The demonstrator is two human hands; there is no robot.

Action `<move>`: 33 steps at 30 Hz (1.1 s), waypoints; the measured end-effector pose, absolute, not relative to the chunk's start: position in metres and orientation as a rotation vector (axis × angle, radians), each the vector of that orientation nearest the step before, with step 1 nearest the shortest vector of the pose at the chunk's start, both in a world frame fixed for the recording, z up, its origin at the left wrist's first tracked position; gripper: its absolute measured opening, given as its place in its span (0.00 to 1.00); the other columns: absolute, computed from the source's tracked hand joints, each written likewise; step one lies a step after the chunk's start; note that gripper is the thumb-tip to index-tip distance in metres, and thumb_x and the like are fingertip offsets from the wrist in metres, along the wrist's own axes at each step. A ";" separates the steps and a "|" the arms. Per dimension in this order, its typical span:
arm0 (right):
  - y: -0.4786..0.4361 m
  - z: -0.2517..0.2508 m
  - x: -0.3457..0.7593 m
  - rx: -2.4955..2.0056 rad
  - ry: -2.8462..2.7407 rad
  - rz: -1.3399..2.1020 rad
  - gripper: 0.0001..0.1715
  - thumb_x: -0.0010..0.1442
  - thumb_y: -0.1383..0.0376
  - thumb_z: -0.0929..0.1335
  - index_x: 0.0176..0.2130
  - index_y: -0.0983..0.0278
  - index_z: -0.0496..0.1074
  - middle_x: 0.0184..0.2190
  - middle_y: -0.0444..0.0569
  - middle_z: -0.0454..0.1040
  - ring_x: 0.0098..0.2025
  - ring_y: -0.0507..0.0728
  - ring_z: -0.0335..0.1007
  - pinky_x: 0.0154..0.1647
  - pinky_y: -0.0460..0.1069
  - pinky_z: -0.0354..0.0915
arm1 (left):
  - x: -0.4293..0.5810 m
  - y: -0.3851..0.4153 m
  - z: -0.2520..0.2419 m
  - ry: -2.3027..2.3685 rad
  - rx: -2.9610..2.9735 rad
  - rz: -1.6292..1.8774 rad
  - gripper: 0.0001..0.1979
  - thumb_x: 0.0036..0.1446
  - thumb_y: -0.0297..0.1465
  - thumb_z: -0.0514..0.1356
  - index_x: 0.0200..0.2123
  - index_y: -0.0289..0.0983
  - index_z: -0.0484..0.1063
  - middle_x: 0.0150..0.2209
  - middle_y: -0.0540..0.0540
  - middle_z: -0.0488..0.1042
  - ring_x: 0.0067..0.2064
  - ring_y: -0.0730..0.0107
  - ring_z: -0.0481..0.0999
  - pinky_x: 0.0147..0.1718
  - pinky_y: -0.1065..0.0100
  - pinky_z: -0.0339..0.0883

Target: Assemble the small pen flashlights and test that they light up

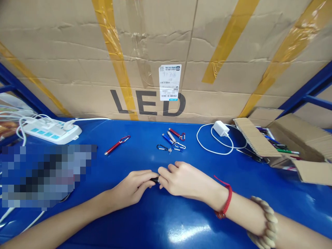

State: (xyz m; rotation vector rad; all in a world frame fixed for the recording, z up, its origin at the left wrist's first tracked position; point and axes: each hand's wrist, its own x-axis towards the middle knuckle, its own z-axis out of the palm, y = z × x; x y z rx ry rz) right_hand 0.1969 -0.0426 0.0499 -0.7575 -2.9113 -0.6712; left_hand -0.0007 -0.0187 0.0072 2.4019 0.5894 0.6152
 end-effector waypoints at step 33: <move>-0.013 0.055 0.223 -1.770 -2.419 0.590 0.28 0.63 0.54 0.59 0.19 0.62 0.72 0.17 0.44 0.73 0.19 0.51 0.68 0.23 0.45 0.58 | 0.008 -0.017 0.004 1.075 2.304 0.806 0.08 0.61 0.29 0.51 0.39 0.40 0.69 0.39 0.49 0.76 0.41 0.68 0.73 0.42 0.66 0.67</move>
